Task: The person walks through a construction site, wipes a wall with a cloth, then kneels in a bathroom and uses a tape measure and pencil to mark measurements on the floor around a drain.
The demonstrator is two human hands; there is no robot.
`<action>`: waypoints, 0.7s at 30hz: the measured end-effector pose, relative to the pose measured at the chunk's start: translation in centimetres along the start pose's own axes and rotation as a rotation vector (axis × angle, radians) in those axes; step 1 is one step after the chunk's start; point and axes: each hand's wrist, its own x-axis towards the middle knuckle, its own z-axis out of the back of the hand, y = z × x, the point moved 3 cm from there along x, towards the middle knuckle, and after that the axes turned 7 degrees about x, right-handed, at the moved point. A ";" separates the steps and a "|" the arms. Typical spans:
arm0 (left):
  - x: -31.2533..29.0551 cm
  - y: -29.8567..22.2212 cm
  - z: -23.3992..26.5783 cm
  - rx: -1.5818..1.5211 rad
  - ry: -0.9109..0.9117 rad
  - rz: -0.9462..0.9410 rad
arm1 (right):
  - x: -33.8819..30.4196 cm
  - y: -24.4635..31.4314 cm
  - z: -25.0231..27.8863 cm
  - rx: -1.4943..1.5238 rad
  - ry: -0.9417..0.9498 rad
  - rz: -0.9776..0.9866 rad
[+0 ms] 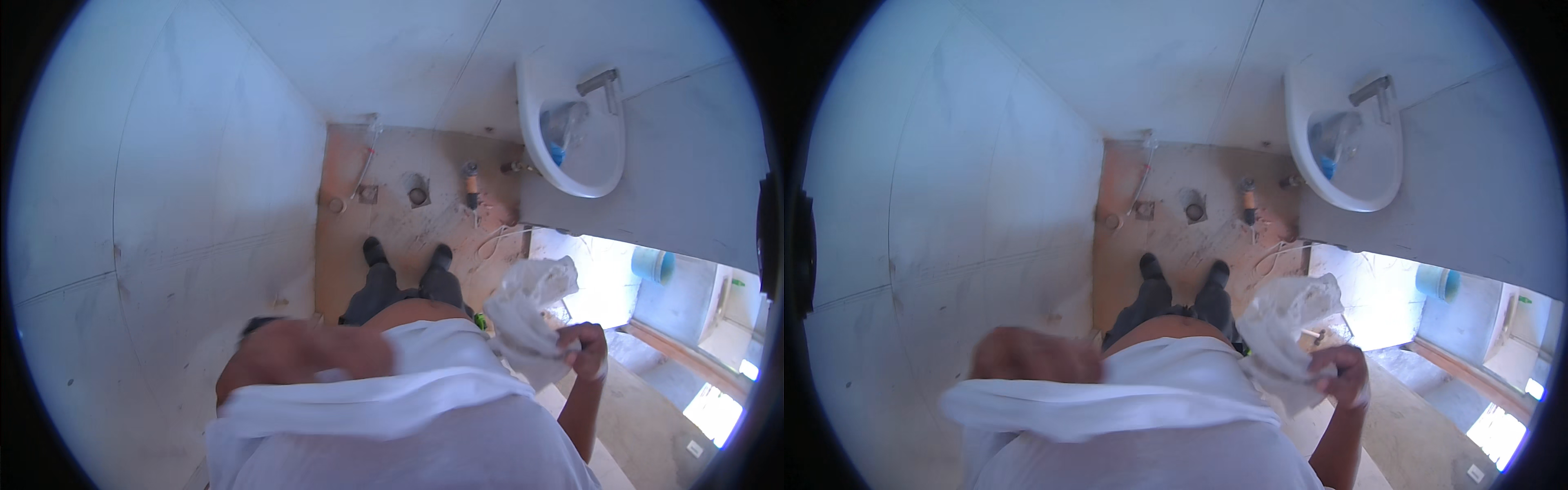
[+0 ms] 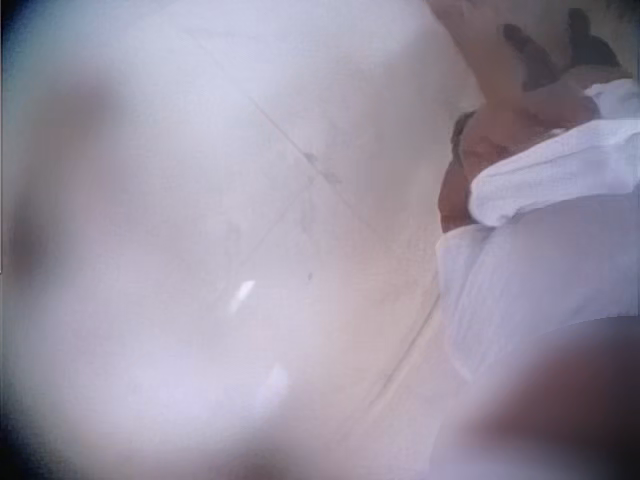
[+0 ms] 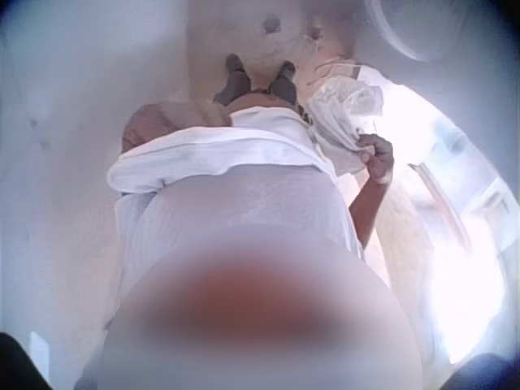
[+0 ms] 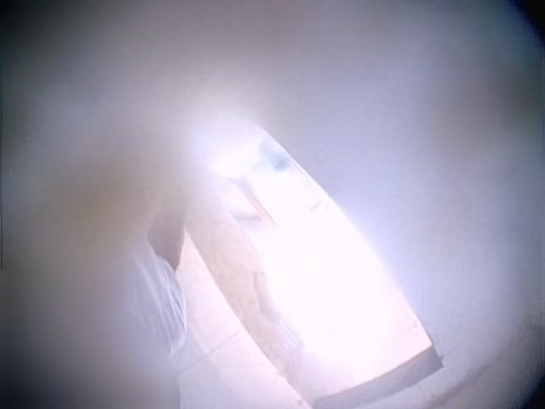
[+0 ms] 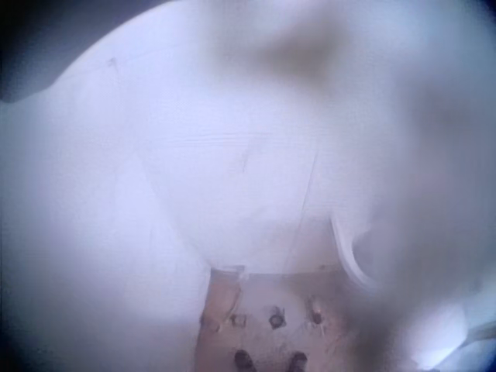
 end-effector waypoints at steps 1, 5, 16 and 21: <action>1.5 2.1 -0.9 -0.168 0.011 0.135 | 0.8 -1.4 1.4 -0.018 -0.027 -0.032; 5.2 8.5 -5.1 -0.320 0.184 -0.050 | 0.8 -9.7 6.2 0.041 -0.286 -0.502; 8.4 16.1 -5.3 -0.504 0.433 0.072 | -3.9 -24.2 16.2 -0.306 -0.474 -0.745; 10.5 17.0 -5.9 -0.399 0.490 0.091 | -4.7 -28.1 20.1 -0.587 -0.423 -0.693</action>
